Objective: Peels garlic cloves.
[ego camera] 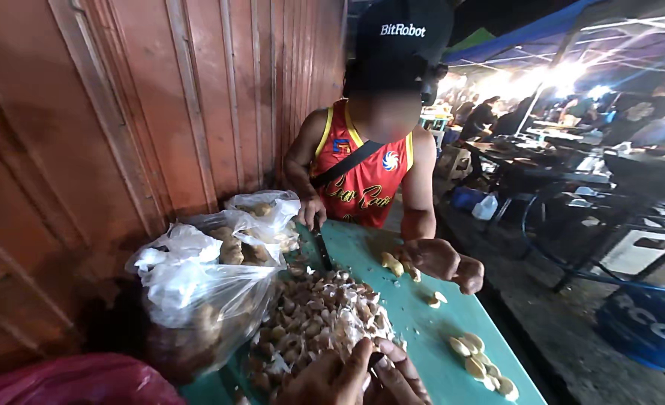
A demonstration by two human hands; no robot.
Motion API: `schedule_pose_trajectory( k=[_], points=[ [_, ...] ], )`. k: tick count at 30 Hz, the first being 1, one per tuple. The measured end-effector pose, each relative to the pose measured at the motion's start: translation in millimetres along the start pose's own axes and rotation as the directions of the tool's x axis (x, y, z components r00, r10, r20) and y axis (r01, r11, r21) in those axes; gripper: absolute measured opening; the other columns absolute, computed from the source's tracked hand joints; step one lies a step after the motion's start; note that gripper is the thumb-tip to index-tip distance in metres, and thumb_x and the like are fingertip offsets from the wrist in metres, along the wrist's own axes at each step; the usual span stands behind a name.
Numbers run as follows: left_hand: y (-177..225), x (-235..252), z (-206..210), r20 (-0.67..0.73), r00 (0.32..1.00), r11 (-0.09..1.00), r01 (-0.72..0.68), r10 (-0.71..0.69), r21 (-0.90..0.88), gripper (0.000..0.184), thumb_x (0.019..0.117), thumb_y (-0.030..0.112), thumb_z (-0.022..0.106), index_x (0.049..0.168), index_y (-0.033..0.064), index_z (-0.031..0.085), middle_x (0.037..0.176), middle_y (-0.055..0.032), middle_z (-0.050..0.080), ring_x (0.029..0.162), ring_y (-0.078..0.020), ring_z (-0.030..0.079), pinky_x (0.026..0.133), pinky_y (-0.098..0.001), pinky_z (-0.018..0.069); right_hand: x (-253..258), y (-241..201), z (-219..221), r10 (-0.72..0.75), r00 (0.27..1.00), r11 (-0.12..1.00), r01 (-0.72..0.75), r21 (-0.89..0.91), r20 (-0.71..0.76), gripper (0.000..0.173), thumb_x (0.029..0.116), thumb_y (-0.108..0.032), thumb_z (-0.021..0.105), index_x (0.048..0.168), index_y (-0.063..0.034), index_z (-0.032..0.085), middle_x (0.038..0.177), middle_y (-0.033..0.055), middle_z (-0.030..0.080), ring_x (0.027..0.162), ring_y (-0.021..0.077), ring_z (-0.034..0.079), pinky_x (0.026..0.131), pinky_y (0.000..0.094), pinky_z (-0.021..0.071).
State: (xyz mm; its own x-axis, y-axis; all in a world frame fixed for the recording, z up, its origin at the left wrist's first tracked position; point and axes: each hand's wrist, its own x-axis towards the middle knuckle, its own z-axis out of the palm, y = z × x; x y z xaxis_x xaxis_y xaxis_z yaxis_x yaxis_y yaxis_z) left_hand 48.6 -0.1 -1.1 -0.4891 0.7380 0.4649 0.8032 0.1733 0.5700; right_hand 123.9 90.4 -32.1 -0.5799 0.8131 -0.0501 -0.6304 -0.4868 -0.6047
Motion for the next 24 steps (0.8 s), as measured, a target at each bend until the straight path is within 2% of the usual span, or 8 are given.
schedule_pose_trajectory(
  k=[5, 8, 11, 14, 17, 19, 22, 24],
  points=[
    [-0.7, 0.1, -2.3, -0.020, 1.000, 0.999, 0.015, -0.016, -0.032, 0.031, 0.1000, 0.010, 0.058, 0.126, 0.0094, 0.074, 0.088, -0.0171, 0.072, 0.072, -0.0321, 0.071, 0.063, -0.0469, 0.0586, 0.3, -5.7, -1.4, 0.035, 0.998, 0.999, -0.033, -0.029, 0.059, 0.033, 0.0964, 0.008, 0.042, 0.103, -0.0065, 0.071, 0.091, 0.0051, 0.076, 0.075, 0.0128, 0.073, 0.074, 0.0310, 0.0628],
    [-3.0, 4.5, -10.0, -0.044, 0.997, 0.996, 0.063, -0.066, -0.067, 0.032, 0.0998, 0.009, 0.058, 0.128, 0.0095, 0.073, 0.097, -0.0173, 0.074, 0.081, -0.0324, 0.073, 0.070, -0.0487, 0.0601, 1.3, -10.4, -2.8, 0.117, 0.988, 0.990, -0.109, -0.087, 0.098, 0.036, 0.0969, 0.007, 0.041, 0.108, -0.0062, 0.073, 0.091, 0.0064, 0.077, 0.072, 0.0132, 0.072, 0.071, 0.0298, 0.0621],
    [-12.7, 8.3, -14.6, -0.118, 0.989, 0.996, 0.089, -0.092, -0.031, 0.035, 0.0986, 0.008, 0.057, 0.130, 0.0107, 0.072, 0.098, -0.0147, 0.075, 0.081, -0.0299, 0.073, 0.071, -0.0470, 0.0600, 4.3, -11.4, -7.9, 0.199, 0.968, 0.972, -0.176, -0.157, 0.152, 0.036, 0.0954, 0.006, 0.044, 0.111, -0.0072, 0.074, 0.096, 0.0084, 0.076, 0.075, 0.0142, 0.072, 0.070, 0.0293, 0.0611],
    [-17.8, 10.5, -17.1, -0.155, 0.981, 0.993, 0.117, -0.117, -0.006, 0.036, 0.0991, 0.009, 0.057, 0.132, 0.0096, 0.071, 0.102, -0.0152, 0.075, 0.082, -0.0302, 0.074, 0.071, -0.0478, 0.0604, 6.7, -12.3, -8.4, 0.223, 0.961, 0.969, -0.201, -0.144, 0.161, 0.035, 0.0967, 0.006, 0.042, 0.110, -0.0059, 0.072, 0.099, 0.0104, 0.076, 0.078, 0.0150, 0.073, 0.072, 0.0286, 0.0620],
    [-11.8, 9.1, -20.0, -0.103, 0.987, 0.991, 0.113, -0.120, -0.065, 0.040, 0.1008, 0.008, 0.055, 0.139, 0.0000, 0.062, 0.115, -0.0189, 0.074, 0.092, -0.0337, 0.075, 0.080, -0.0508, 0.0602, 8.4, -12.5, -10.3, 0.197, 0.965, 0.978, -0.182, -0.099, 0.171, 0.034, 0.0994, 0.006, 0.042, 0.106, -0.0067, 0.073, 0.100, 0.0105, 0.077, 0.081, 0.0156, 0.075, 0.077, 0.0297, 0.0629],
    [-7.2, 7.1, -19.0, -0.051, 0.994, 0.987, 0.092, -0.099, -0.130, 0.042, 0.1011, 0.008, 0.055, 0.142, -0.0045, 0.058, 0.117, -0.0201, 0.074, 0.093, -0.0334, 0.075, 0.082, -0.0506, 0.0598, 8.7, -12.6, -9.4, 0.173, 0.973, 0.982, -0.159, -0.101, 0.152, 0.035, 0.0991, 0.007, 0.041, 0.107, -0.0068, 0.073, 0.097, 0.0085, 0.077, 0.080, 0.0149, 0.075, 0.078, 0.0300, 0.0628],
    [-3.0, 5.1, -14.3, 0.028, 0.997, 0.984, 0.069, -0.065, -0.162, 0.043, 0.1019, 0.012, 0.056, 0.142, -0.0040, 0.058, 0.108, -0.0204, 0.075, 0.088, -0.0353, 0.074, 0.078, -0.0535, 0.0595, 10.0, -11.8, -12.3, 0.140, 0.973, 0.986, -0.119, -0.118, 0.186, 0.034, 0.0943, 0.009, 0.047, 0.108, -0.0077, 0.073, 0.097, 0.0061, 0.077, 0.082, 0.0137, 0.074, 0.080, 0.0319, 0.0626],
    [-2.0, 4.6, -10.9, 0.077, 0.995, 0.985, 0.070, -0.058, -0.161, 0.044, 0.1030, 0.014, 0.055, 0.144, -0.0018, 0.057, 0.109, -0.0202, 0.075, 0.090, -0.0365, 0.075, 0.079, -0.0554, 0.0592, 11.6, -10.7, -15.7, 0.127, 0.962, 0.988, -0.101, -0.118, 0.243, 0.033, 0.0906, 0.008, 0.052, 0.107, -0.0091, 0.076, 0.095, 0.0056, 0.077, 0.082, 0.0127, 0.073, 0.079, 0.0317, 0.0617]
  ],
)
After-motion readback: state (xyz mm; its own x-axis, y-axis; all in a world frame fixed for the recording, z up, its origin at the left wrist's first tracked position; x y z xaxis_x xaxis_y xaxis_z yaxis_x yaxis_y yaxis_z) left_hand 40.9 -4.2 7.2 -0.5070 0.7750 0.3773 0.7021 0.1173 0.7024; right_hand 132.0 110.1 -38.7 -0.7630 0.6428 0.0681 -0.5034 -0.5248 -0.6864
